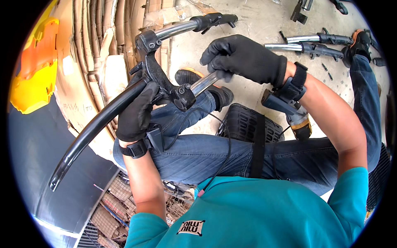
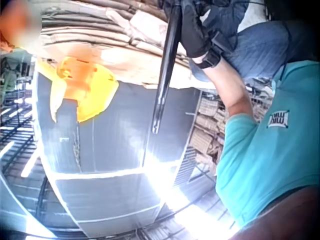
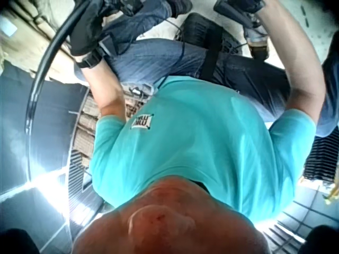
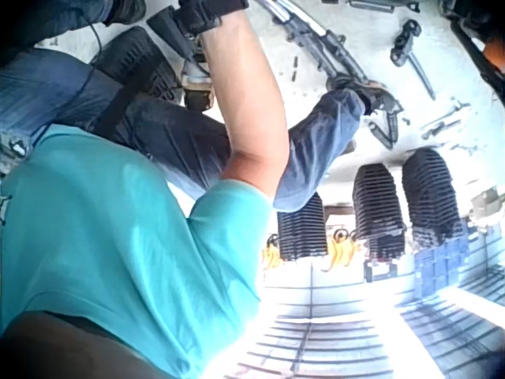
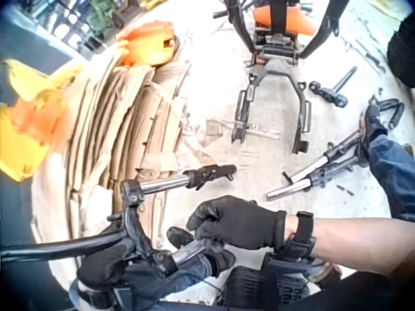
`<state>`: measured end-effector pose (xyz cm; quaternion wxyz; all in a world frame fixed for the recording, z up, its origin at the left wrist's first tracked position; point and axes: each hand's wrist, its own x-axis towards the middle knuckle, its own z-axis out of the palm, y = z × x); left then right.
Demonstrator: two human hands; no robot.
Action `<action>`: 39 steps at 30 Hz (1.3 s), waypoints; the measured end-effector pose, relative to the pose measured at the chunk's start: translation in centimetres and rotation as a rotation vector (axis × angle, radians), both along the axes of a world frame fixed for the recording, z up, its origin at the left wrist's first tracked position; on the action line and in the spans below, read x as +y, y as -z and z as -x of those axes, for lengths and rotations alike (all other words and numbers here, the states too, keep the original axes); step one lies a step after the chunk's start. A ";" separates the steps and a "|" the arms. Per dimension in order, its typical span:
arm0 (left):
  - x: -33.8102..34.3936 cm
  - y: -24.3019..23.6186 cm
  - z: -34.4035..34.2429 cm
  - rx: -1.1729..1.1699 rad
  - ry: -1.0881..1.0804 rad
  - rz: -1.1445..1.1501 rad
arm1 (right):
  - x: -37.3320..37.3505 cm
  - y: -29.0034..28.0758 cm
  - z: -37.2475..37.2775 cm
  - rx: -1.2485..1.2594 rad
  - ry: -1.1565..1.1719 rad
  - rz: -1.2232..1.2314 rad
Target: The person assembles a motorcycle front fork by sliding a stanchion tube into the lower leg and securing it using a power drill.
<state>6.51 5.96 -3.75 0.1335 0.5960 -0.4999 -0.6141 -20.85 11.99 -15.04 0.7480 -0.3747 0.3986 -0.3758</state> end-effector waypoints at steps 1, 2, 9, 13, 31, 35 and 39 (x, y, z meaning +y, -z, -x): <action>-0.1 -0.1 0.4 0.019 0.014 -0.015 | 0.2 -0.2 0.6 0.044 -0.039 -0.025; -0.1 -0.1 0.4 0.025 -0.002 -0.029 | 0.2 -1.6 1.3 0.086 -0.085 -0.052; 0.0 0.0 0.8 0.094 -0.102 -0.102 | 0.3 -5.2 2.2 0.235 -0.184 -0.108; -0.1 -0.3 1.1 0.107 -0.070 -0.105 | 0.1 -3.9 -1.0 0.179 -0.209 0.024; 0.0 0.4 -0.5 0.115 -0.053 -0.091 | 0.0 -0.9 3.8 0.192 -0.077 0.071; 0.3 -0.4 1.0 0.138 -0.039 -0.092 | -0.5 -1.1 10.5 0.513 -0.018 0.225; 0.1 0.0 0.8 0.125 -0.028 -0.061 | -0.8 -9.7 13.1 0.325 0.208 -0.235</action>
